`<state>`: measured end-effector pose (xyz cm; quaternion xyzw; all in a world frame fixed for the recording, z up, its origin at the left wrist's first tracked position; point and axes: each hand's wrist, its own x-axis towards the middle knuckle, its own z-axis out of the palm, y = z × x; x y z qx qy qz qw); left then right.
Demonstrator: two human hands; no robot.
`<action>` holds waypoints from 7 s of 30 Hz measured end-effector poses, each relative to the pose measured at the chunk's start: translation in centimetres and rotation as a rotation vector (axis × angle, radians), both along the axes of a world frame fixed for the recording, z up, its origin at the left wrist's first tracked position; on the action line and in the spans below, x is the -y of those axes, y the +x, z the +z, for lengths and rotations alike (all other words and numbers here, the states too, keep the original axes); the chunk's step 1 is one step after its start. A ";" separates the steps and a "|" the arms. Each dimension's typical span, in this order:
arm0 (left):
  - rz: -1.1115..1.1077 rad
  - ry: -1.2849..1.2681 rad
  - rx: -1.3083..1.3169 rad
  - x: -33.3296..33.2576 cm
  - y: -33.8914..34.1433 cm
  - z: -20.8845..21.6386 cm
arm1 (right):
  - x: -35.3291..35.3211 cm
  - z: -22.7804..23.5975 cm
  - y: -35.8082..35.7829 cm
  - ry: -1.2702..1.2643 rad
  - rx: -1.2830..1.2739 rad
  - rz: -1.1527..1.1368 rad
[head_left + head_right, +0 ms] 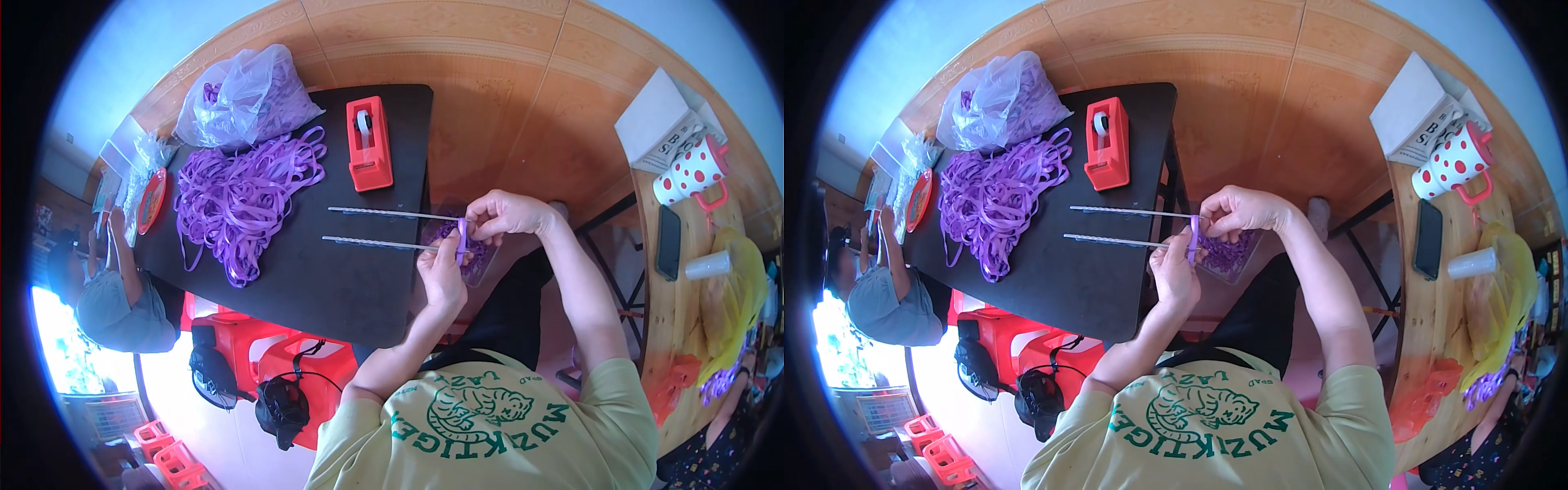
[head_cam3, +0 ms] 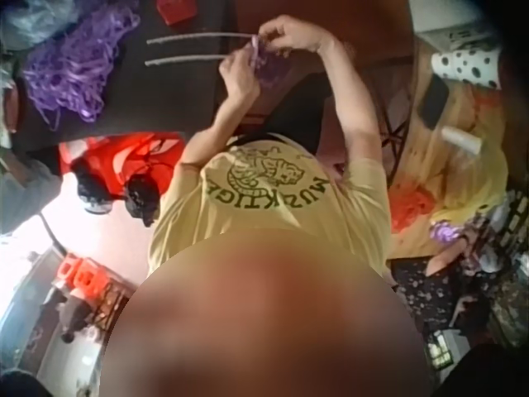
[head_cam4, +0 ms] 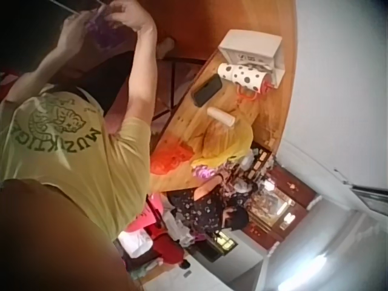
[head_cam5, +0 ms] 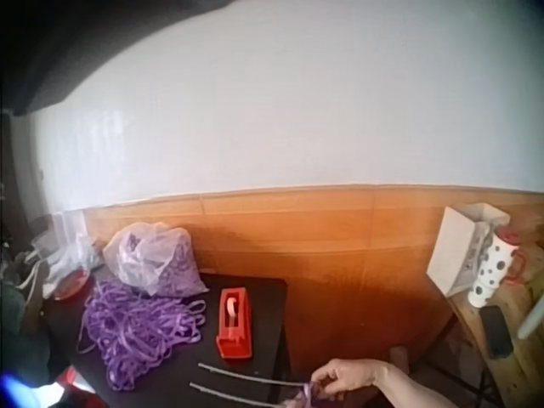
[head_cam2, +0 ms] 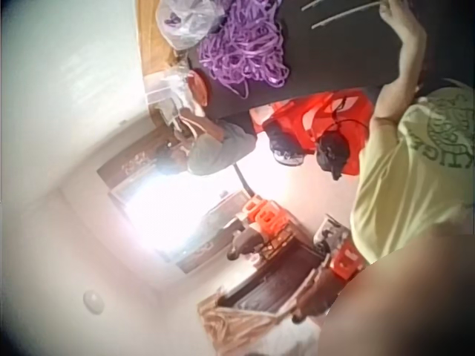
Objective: Weaving purple ribbons around two parallel metal rods to create a lace pattern.
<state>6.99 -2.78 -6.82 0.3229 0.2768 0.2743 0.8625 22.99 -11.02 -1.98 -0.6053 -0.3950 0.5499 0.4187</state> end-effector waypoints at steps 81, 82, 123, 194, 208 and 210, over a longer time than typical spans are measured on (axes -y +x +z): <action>-0.005 0.012 0.260 0.4 -1.3 -0.8 | -4.5 6.5 -4.2 0.032 1.115 0.347; 0.001 -0.010 0.264 0.4 -1.2 -0.8 | -4.2 6.2 -4.0 0.105 1.109 0.339; -0.894 0.890 0.118 1.4 -8.0 -1.0 | -1.4 -3.4 -8.8 0.423 -0.216 -0.873; -0.583 0.648 0.126 0.8 -10.5 5.2 | 5.0 6.6 -12.8 0.250 0.444 0.063; -0.562 0.064 0.142 0.7 -5.2 -1.7 | 3.5 1.4 -3.4 0.519 0.358 -0.239; -0.537 0.060 0.166 0.7 -4.3 -2.2 | 2.4 1.2 -2.5 0.530 0.335 -0.246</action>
